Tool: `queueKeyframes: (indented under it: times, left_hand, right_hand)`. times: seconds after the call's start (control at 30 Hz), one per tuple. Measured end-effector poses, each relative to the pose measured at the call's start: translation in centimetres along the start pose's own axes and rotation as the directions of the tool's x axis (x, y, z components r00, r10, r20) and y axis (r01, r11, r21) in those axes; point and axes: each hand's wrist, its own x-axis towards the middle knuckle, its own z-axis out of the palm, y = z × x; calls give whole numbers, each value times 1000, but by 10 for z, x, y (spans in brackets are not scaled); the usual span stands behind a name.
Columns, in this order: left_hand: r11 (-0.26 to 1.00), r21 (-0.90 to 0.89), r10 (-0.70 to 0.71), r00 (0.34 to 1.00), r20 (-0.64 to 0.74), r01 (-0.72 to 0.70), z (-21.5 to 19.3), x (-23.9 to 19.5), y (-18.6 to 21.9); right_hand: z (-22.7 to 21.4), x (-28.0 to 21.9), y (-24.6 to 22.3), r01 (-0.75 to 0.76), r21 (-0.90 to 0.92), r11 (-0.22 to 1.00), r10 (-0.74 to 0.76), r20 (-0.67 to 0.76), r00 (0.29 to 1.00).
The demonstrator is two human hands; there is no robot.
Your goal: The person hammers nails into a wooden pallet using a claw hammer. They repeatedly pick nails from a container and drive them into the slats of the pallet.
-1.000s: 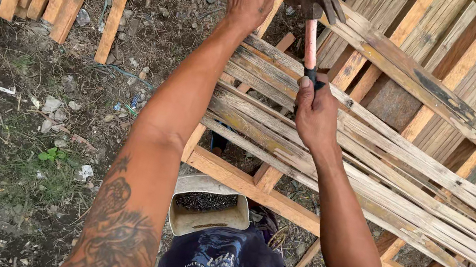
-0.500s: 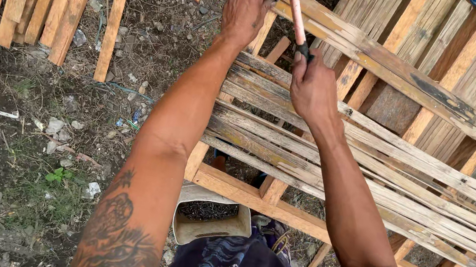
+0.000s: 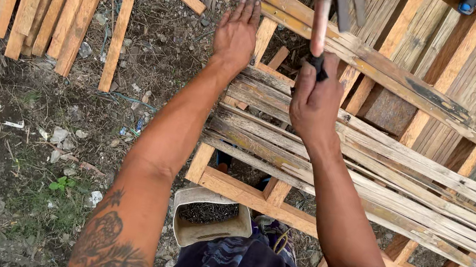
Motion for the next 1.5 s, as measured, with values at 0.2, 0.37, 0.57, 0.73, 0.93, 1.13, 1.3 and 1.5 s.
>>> queueKeyframes:
  times: [0.2, 0.37, 0.57, 0.73, 0.93, 1.13, 1.3, 1.5]
  left_hand:
    - [1000, -20, -20, 1000, 4, 20, -9, -2, 3]
    - [998, -57, -19, 1000, 6, 19, -10, -1, 2]
    - [998, -49, -37, 999, -12, 37, -9, 9, -1]
    - [975, -171, -111, 979, 170, 140, -41, -2, 14]
    - [811, -542, 144, 973, -181, -221, -43, -94, 112]
    - [682, -598, 517, 856, -15, -422, -24, -211, 252]
    - [686, -515, 698, 664, 267, -514, 19, -295, 379]
    - [587, -520, 809, 431, 399, -620, 69, -375, 526]
  right_hand:
    - [23, -1, 30, -193, -292, 937, 266, 239, 934]
    - [13, 0, 28, 3, -44, 999, -6, -61, 998]
    - [19, 7, 19, -25, -207, 978, 39, 66, 997]
    - [-3, -34, 40, -288, -185, 940, 316, 146, 937]
    - [-60, -150, 83, -322, 62, 945, 323, 3, 946]
    - [-154, -272, 120, -448, 94, 889, 456, -101, 884]
    - [-232, -423, 173, -443, 123, 888, 459, -293, 839]
    - [-309, -574, 199, -551, 234, 801, 597, -384, 705]
